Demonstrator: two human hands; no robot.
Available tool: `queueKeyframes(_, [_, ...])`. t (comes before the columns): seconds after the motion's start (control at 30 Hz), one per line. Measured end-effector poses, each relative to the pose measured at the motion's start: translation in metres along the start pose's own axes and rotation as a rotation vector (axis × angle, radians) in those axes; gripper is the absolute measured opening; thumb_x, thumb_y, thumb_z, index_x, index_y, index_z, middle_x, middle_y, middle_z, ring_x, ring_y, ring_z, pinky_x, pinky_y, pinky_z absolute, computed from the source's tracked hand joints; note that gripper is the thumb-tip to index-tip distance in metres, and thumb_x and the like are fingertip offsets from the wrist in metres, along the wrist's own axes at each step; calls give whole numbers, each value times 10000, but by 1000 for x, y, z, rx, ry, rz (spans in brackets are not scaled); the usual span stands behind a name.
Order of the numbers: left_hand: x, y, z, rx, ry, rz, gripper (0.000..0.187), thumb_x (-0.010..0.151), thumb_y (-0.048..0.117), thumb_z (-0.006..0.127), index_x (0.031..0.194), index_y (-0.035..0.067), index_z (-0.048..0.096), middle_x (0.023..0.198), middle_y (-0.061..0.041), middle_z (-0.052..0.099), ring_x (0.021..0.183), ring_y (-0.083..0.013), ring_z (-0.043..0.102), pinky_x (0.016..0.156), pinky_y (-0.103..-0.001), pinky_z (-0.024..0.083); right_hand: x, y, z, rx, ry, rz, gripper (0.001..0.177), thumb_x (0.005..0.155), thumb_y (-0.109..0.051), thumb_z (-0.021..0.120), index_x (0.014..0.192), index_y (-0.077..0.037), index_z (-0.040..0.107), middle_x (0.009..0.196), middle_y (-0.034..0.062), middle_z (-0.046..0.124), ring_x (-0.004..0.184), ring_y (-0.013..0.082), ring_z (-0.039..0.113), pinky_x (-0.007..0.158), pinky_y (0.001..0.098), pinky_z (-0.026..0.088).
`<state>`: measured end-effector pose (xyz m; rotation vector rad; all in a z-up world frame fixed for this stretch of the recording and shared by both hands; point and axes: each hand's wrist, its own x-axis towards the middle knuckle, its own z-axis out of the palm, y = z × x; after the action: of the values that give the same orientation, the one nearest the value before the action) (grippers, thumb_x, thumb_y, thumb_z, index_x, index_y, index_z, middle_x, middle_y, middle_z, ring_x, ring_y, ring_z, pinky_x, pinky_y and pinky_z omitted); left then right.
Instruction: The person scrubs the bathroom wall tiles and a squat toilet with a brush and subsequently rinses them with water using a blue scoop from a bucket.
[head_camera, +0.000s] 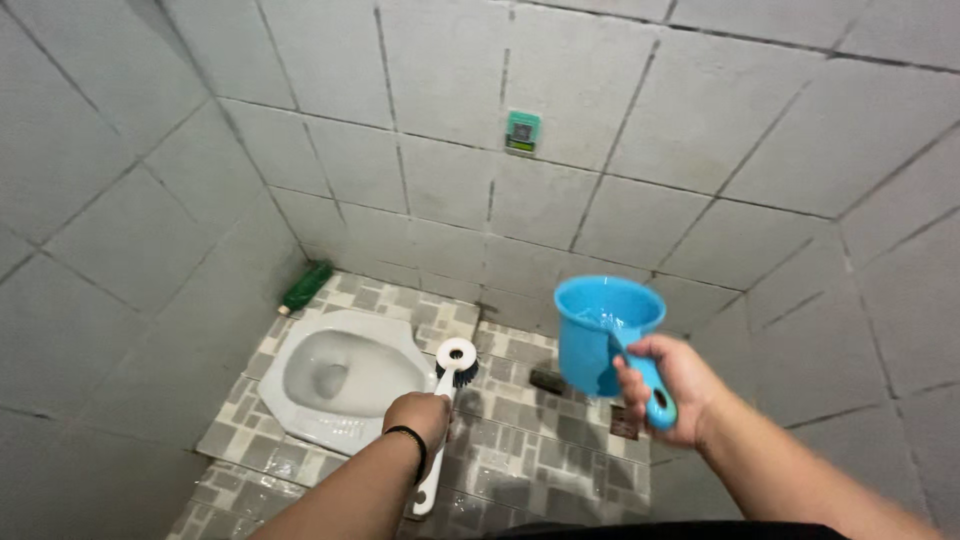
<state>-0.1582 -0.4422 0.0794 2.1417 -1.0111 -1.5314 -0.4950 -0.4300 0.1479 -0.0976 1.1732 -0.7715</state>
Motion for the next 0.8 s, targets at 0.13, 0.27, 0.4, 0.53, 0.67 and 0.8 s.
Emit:
queueKeyframes(0.13, [-5,0,33,-173,-7,-26,205,875,169,634,865,13,768,802,-145,741,703,-252,677,689,-412,508,-5,38,-51,80,168,174,259,892,-349,531,867,-97,585,568,-55,486,425,92,402,404,259,333])
queueKeyframes(0.27, [-4,1,45,-58,9,0,220,884,177,640,856,12,783,799,-155,748,692,-244,681,687,-396,511,-1,24,-62,130,301,272,280,957,-333,548,907,-58,560,590,-46,503,438,83,471,404,240,392])
queueKeyframes(0.4, [1,10,43,-166,-38,38,219,920,189,618,885,7,735,813,-156,731,676,-256,674,662,-423,513,-33,-59,-14,-8,258,-340,138,938,-73,588,811,-94,540,580,-10,549,399,67,510,361,197,407])
queueKeyframes(0.53, [3,32,31,25,-63,121,253,928,190,577,900,14,757,782,-123,740,675,-234,685,665,-389,512,-89,-173,48,-85,32,-590,236,969,-305,532,809,-135,568,550,-71,486,426,65,449,428,234,392])
queueKeyframes(0.67, [-4,46,24,-122,-50,78,233,944,181,594,935,-4,736,806,-110,727,680,-232,681,657,-395,525,-106,-190,66,10,-85,-716,228,1044,-299,530,900,-130,581,630,-100,523,499,21,471,492,210,422])
queueKeyframes(0.8, [-3,52,20,-44,-81,127,252,957,215,591,935,7,733,823,-118,722,677,-225,675,653,-400,526,-83,-155,50,115,-187,-614,359,1034,-412,471,907,-100,596,590,-87,511,456,30,456,441,217,393])
